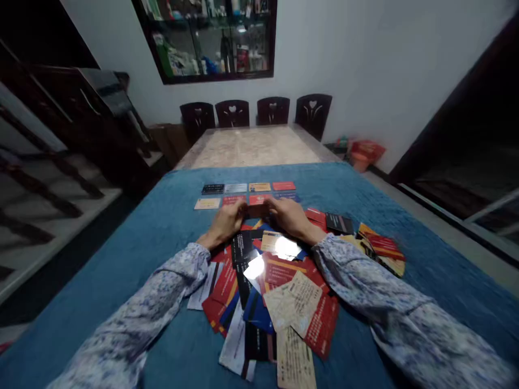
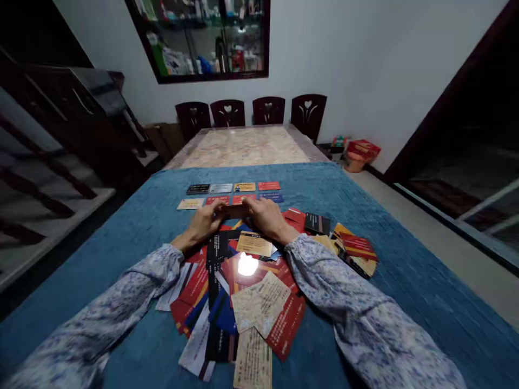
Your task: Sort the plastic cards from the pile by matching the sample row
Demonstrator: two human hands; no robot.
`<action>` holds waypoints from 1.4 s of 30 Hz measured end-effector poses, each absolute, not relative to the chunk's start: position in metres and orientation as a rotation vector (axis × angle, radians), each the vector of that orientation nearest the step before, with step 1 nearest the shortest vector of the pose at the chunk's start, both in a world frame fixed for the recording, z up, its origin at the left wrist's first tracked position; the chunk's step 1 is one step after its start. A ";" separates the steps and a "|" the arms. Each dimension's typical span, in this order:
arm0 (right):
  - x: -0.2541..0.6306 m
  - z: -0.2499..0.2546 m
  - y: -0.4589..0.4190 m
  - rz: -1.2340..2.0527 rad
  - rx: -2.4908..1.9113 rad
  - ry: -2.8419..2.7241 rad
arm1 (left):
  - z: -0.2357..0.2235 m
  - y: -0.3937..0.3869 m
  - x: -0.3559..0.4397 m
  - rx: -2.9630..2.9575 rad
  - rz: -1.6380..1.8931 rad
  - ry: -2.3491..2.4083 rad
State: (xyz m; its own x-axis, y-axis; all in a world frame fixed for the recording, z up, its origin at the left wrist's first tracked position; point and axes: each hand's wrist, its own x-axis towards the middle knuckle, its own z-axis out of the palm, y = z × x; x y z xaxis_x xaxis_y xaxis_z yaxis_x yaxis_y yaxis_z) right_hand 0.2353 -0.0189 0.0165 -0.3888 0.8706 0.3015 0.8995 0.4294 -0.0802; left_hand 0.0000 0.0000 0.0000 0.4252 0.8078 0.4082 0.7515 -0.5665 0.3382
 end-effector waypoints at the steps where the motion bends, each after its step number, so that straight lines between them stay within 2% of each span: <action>1: 0.235 0.017 -0.019 -0.119 -1.529 -2.396 | 0.000 0.000 0.000 2.562 0.817 1.391; 15: 0.232 0.016 -0.014 0.055 -1.423 -2.414 | -0.001 0.002 0.003 2.600 0.719 1.363; 42: 0.236 0.002 -0.005 -0.026 -1.315 -2.363 | -0.006 0.011 -0.002 2.684 0.901 1.207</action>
State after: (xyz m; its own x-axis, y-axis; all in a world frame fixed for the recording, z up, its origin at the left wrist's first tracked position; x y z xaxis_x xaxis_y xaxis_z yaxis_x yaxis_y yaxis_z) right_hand 0.2359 -0.0051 0.0020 -0.4553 0.8059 0.3784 0.8139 0.5490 -0.1900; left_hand -0.0022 0.0108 -0.0058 0.5217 0.7020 0.4849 0.6647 -0.6907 0.2848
